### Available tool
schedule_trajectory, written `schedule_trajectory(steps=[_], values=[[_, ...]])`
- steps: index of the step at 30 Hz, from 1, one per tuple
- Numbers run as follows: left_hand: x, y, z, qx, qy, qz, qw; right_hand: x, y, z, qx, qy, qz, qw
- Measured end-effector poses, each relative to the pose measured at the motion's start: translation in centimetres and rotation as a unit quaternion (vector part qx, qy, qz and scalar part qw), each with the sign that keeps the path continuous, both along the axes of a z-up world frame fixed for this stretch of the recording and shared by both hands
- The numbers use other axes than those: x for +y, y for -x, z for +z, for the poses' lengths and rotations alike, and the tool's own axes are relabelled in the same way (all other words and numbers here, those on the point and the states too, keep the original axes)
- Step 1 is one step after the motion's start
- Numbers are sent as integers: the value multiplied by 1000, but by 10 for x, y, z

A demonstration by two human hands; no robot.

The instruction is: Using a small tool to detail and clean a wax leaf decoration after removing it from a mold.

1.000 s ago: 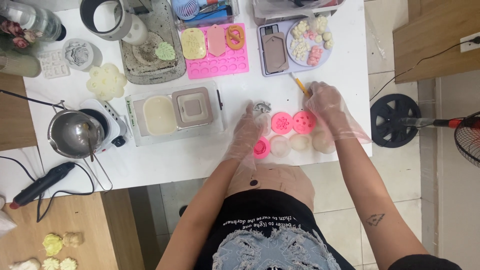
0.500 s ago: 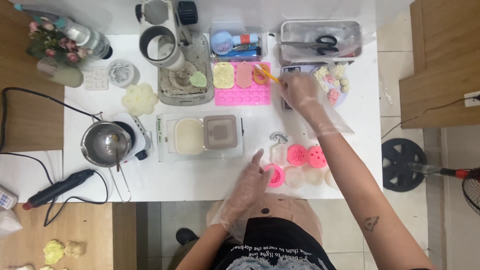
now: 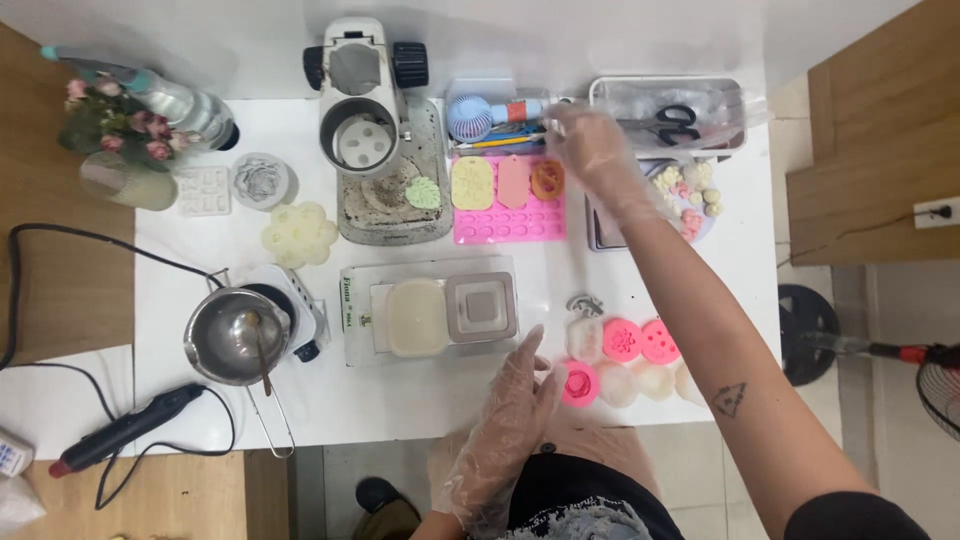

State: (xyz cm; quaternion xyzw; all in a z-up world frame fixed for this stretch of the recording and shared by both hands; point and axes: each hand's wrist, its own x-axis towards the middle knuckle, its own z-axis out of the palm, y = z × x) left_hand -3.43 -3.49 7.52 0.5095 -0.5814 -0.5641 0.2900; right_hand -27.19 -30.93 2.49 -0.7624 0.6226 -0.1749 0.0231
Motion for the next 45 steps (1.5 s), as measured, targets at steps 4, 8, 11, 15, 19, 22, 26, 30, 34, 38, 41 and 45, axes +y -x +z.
schedule_trajectory(steps=[4,8,11,15,19,22,26,30,34,38,41,45], values=[[-10,-12,8,12,-3,-42,999,67,38,-13,-20,-156,-189,969],[-24,-22,20,24,-38,-107,993,131,44,-45,8,-141,-191,971],[-31,-26,21,42,43,-125,990,151,40,-75,57,-86,-202,974],[-38,-29,26,42,-49,-154,986,153,38,-84,50,-85,-221,970],[-34,-35,21,26,24,-151,988,158,35,-54,19,-198,-229,953],[-37,-42,26,34,11,-167,985,174,32,-31,33,-226,-220,948],[-34,-47,19,36,15,-179,983,219,61,-19,75,-186,-166,965],[-29,-54,14,41,8,-179,983,258,85,-26,125,-188,-143,964],[-25,-57,12,38,36,-182,982,284,100,-39,116,-190,-142,964],[-19,-60,12,42,35,-170,984,292,96,-34,89,-190,-157,965],[-10,-60,5,28,82,-150,985,272,66,11,104,-222,-203,948],[-12,-67,30,1,49,-148,988,271,75,18,106,-229,-171,952]])
